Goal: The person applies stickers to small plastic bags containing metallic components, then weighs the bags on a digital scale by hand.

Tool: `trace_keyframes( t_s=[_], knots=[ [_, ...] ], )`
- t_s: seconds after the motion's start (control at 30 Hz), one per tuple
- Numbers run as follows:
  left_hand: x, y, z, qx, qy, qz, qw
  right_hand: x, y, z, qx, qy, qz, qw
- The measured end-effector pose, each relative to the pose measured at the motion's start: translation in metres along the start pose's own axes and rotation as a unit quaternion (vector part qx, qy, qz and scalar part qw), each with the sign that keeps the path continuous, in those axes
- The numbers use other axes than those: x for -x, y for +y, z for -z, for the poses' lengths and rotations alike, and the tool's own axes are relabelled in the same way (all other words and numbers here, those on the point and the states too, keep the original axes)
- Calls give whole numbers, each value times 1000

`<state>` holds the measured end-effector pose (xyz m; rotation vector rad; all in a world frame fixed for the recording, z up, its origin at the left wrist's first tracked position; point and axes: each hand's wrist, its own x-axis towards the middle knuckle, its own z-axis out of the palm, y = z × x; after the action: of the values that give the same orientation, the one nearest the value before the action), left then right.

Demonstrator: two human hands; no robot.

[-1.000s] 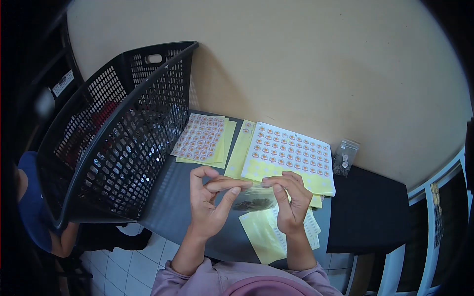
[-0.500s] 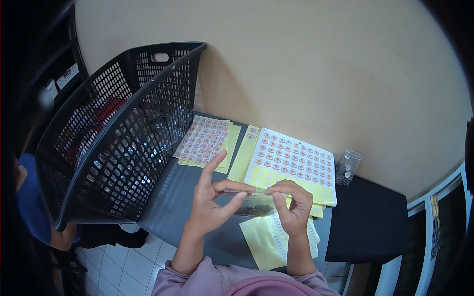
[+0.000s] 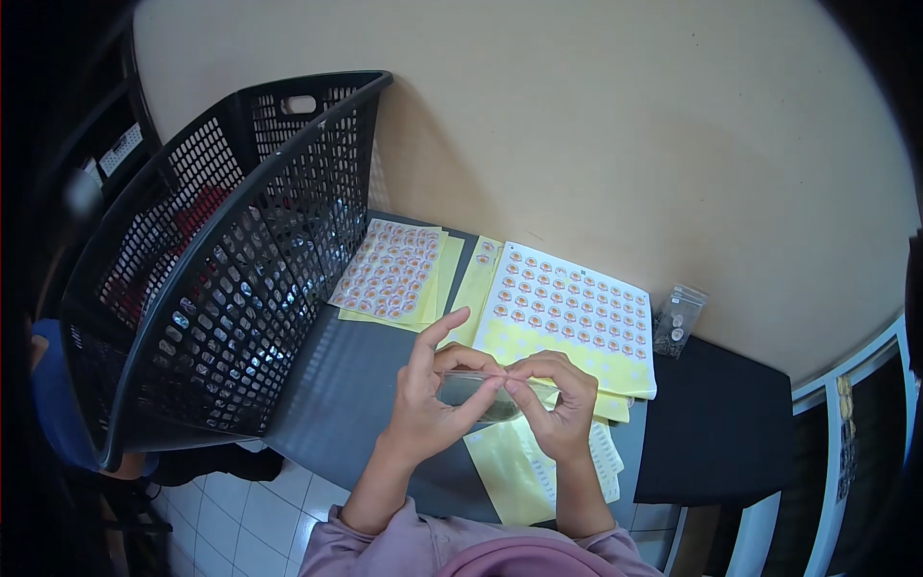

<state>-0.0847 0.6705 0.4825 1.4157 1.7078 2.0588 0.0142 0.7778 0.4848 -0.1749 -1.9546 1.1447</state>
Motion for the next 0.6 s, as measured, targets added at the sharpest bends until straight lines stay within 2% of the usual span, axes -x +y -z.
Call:
trace_keyframes(
  t_s=[0.1,0.2,0.27,0.33,0.5,0.6],
  knots=[
    [-1,1,-2,-22,4,-21,1000,-2,2,0,12,-2,11,1000],
    [0,1,-1,-28,15,-6,999,-3,1,3,11,2,7,1000],
    [0,0,0,-27,14,-5,1000,-6,0,8,99,9,51,994],
    [1,-1,1,-26,13,-4,1000,-7,-2,12,119,8,54,991],
    [3,0,4,6,53,-7,999,-7,-5,19,150,6,60,987],
    [6,4,9,48,47,7,998,-6,-6,21,157,0,62,986]
  ],
)
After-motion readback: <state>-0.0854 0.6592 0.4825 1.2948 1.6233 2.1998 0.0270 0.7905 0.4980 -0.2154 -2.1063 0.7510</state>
